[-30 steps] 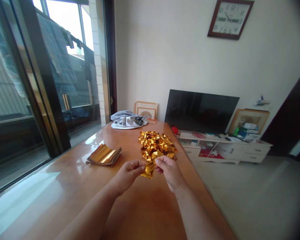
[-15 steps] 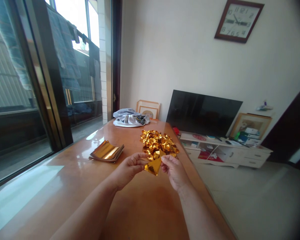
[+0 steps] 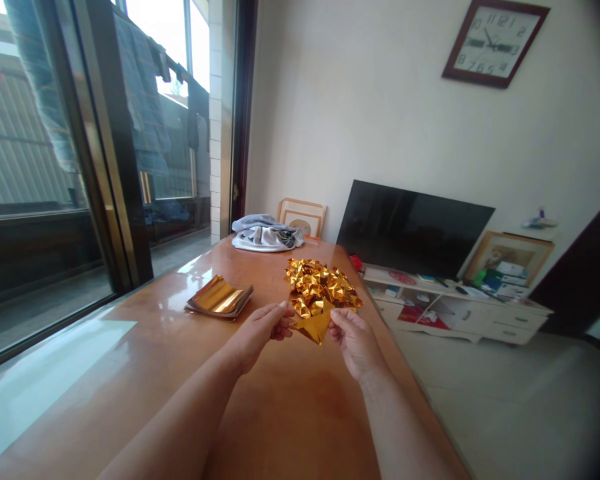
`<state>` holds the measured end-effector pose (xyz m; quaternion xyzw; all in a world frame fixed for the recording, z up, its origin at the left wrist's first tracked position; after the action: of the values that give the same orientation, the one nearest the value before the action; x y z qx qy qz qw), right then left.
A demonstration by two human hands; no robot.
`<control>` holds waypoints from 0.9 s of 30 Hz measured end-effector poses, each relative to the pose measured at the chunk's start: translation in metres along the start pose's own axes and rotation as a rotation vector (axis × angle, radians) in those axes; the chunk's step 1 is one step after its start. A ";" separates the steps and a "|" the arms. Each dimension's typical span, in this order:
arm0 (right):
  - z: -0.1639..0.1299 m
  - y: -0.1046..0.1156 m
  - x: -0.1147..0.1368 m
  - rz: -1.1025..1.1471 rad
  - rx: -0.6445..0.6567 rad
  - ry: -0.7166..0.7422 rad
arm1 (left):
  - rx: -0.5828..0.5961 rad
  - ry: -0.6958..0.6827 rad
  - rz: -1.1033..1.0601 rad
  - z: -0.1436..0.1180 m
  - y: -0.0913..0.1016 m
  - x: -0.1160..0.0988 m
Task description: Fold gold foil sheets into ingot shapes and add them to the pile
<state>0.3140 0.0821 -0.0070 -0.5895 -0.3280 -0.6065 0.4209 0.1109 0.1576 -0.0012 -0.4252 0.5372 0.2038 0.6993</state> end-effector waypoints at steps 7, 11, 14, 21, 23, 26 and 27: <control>-0.002 -0.004 -0.001 -0.005 0.038 -0.006 | 0.110 -0.013 0.085 -0.005 -0.013 0.001; -0.001 -0.005 -0.003 -0.015 0.067 -0.017 | 0.107 -0.030 0.091 -0.004 -0.011 -0.003; -0.001 -0.004 -0.003 -0.022 0.080 -0.029 | 0.119 -0.027 0.085 -0.004 -0.009 -0.005; 0.002 0.000 -0.005 -0.069 0.015 -0.031 | 0.035 -0.067 0.222 0.000 -0.005 -0.001; 0.003 0.001 -0.006 -0.079 -0.037 -0.015 | -0.007 -0.114 0.299 0.003 -0.002 0.000; 0.001 -0.001 -0.005 -0.082 -0.085 0.016 | -0.047 -0.223 0.426 0.006 0.001 0.001; 0.000 -0.003 -0.004 -0.083 -0.085 0.021 | -0.061 -0.266 0.466 0.007 0.002 0.001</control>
<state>0.3115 0.0837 -0.0108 -0.5864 -0.3214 -0.6429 0.3734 0.1136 0.1638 -0.0022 -0.2804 0.5178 0.4294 0.6848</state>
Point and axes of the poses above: each hand's wrist, its own z-axis towards the middle knuckle, its own y-axis out of the back of the hand, x = y × z, the point moved 3 cm from there along z, towards the middle knuckle, and after that the axes turned 12 degrees about -z, right-handed, at the moved point
